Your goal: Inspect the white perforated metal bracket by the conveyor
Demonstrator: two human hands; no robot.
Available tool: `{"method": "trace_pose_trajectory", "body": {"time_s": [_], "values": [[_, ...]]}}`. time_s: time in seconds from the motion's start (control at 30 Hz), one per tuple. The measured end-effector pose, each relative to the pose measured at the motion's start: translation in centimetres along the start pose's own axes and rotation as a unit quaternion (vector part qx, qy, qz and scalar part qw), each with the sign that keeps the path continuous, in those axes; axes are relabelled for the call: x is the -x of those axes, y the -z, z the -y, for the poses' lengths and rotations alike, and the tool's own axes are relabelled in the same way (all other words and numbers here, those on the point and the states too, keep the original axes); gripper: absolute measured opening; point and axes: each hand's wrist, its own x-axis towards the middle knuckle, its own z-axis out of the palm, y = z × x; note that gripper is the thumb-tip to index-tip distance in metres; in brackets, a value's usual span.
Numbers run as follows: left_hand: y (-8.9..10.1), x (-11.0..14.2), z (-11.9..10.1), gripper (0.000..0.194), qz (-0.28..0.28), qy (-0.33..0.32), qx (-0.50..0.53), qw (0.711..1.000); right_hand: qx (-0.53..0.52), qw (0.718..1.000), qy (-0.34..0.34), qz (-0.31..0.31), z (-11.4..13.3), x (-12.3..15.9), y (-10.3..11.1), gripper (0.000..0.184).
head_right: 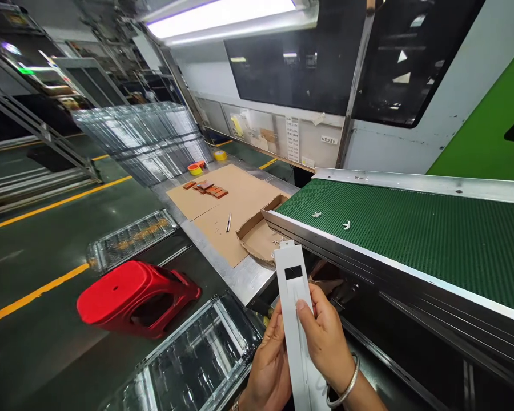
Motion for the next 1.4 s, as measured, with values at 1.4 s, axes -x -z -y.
{"method": "trace_pose_trajectory", "body": {"time_s": [1.4], "values": [[0.7,-0.1,-0.5,0.028,0.035,0.016,-0.018,0.999,0.32,0.933,0.164,-0.007,0.6,1.2,1.9,0.041]]}}
